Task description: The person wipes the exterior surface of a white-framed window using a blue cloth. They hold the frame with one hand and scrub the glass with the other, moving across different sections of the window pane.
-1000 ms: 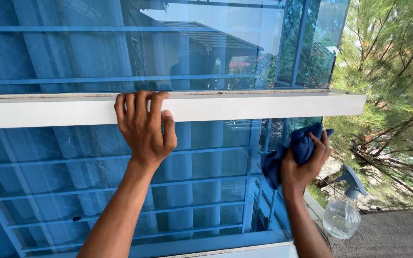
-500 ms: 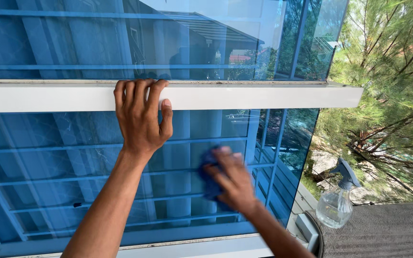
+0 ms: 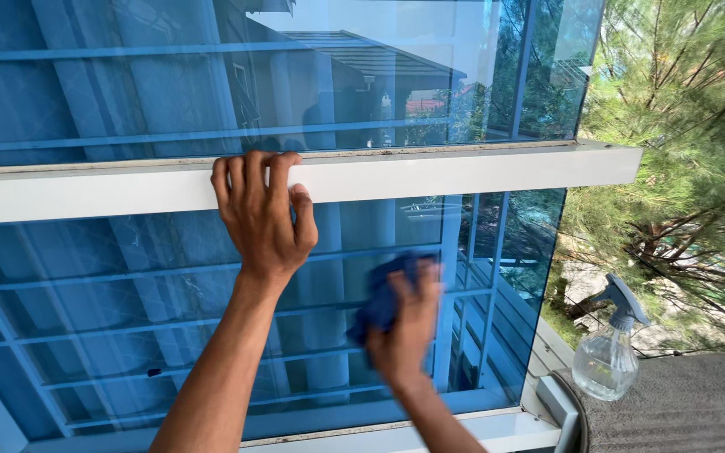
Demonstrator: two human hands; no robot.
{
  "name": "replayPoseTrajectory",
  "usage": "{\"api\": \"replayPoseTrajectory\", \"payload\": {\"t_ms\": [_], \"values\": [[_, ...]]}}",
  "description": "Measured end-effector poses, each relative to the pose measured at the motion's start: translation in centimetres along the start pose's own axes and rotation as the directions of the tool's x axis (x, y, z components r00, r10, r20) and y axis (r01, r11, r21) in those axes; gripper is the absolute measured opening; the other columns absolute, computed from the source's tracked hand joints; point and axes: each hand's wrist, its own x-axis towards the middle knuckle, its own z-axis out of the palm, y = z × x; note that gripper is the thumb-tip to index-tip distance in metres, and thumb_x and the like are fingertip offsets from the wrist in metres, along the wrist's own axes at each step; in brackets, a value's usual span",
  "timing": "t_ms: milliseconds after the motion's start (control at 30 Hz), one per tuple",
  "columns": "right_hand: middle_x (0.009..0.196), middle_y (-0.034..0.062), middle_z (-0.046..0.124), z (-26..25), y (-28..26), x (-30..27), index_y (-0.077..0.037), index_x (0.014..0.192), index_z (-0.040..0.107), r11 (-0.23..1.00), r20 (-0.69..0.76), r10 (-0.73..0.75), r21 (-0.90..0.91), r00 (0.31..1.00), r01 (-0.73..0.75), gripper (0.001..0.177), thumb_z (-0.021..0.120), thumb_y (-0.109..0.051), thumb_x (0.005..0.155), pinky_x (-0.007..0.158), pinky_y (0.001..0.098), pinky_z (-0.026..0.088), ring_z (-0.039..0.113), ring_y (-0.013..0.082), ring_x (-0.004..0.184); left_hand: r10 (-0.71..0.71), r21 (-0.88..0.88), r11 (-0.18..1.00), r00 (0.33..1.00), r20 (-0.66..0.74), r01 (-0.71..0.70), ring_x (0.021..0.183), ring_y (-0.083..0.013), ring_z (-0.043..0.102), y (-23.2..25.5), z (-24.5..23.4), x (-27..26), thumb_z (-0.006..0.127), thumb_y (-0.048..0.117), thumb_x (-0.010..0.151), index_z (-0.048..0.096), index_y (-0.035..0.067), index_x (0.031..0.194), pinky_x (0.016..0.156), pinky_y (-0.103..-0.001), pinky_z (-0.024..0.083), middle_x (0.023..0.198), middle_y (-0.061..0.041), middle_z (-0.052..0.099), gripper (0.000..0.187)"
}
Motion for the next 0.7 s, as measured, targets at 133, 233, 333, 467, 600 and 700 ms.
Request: {"api": "replayPoseTrajectory", "payload": {"t_ms": [133, 233, 333, 467, 600, 700], "values": [[0.16, 0.0194, 0.042, 2.3, -4.6, -4.1, -0.016, 0.138, 0.061, 0.934, 0.421, -0.356, 0.141, 0.834, 0.327, 0.066, 0.067, 0.002, 0.075, 0.124, 0.06, 0.028, 0.037, 0.0413, 0.153, 0.05, -0.028, 0.998, 0.998, 0.05, -0.048, 0.104, -0.0321, 0.056, -0.7, -0.8, -0.3, 0.05, 0.024, 0.101, 0.066, 0.003, 0.116, 0.11, -0.052, 0.037, 0.109, -0.014, 0.062, 0.03], [0.165, 0.0199, 0.038, 1.1, -2.1, -5.2, -0.011, 0.146, 0.056, 0.829, 0.605, -0.546, 0.292, 0.579, 0.476, 0.061, 0.068, -0.002, 0.086, 0.122, 0.0587, 0.03, 0.037, 0.038, 0.155, 0.075, -0.029, 0.997, 0.994, 0.075, -0.073, 0.106, -0.0321, 0.057, -1.1, -1.1, -0.3, 0.05, 0.025, 0.104, 0.066, 0.003, 0.119, 0.11, -0.052, 0.037, 0.11, -0.014, 0.063, 0.031], [0.158, 0.0179, 0.04, -3.0, 3.5, -4.2, -0.016, 0.138, 0.06, 0.909, 0.581, -0.401, 0.158, 0.708, 0.385, 0.076, 0.079, -0.007, 0.065, 0.116, 0.061, 0.029, 0.037, 0.0396, 0.147, 0.071, -0.029, 0.997, 0.994, 0.084, -0.069, 0.105, -0.0322, 0.057, -1.1, -1.0, -0.3, 0.051, 0.026, 0.103, 0.067, 0.003, 0.119, 0.11, -0.052, 0.038, 0.109, -0.014, 0.063, 0.032], [0.158, 0.0242, 0.035, -9.9, 10.8, -1.3, -0.01, 0.133, 0.055, 0.972, 0.281, -0.109, -0.173, 0.953, 0.162, 0.083, 0.074, -0.002, 0.053, 0.123, 0.066, 0.02, 0.028, 0.0474, 0.15, 0.055, -0.003, 0.998, 0.998, 0.022, -0.055, 0.105, -0.0319, 0.057, -1.0, -0.4, -0.5, 0.051, 0.024, 0.101, 0.067, 0.004, 0.115, 0.111, -0.052, 0.038, 0.109, -0.013, 0.063, 0.029], [0.162, 0.0269, 0.032, -11.7, 12.4, -1.0, -0.005, 0.14, 0.05, 0.966, 0.114, 0.043, -0.257, 0.992, -0.012, 0.068, 0.064, 0.001, 0.075, 0.127, 0.0631, 0.02, 0.024, 0.0513, 0.154, -0.003, -0.004, 1.0, 0.999, -0.046, 0.003, 0.095, -0.0332, 0.053, -0.4, 0.6, -0.4, 0.052, 0.02, 0.09, 0.068, 0.004, 0.102, 0.105, -0.051, 0.039, 0.098, -0.014, 0.06, 0.026], [0.163, 0.0298, 0.03, -8.9, 9.7, -1.9, -0.004, 0.142, 0.047, 0.974, -0.017, 0.119, -0.19, 0.993, -0.12, 0.068, 0.06, 0.0, 0.075, 0.127, 0.0628, 0.019, 0.024, 0.0524, 0.155, 0.009, 0.018, 1.0, 0.998, -0.06, -0.008, 0.096, -0.0324, 0.053, -0.5, 0.6, -0.4, 0.052, 0.02, 0.089, 0.068, 0.004, 0.101, 0.106, -0.05, 0.039, 0.098, -0.014, 0.059, 0.025]]}}
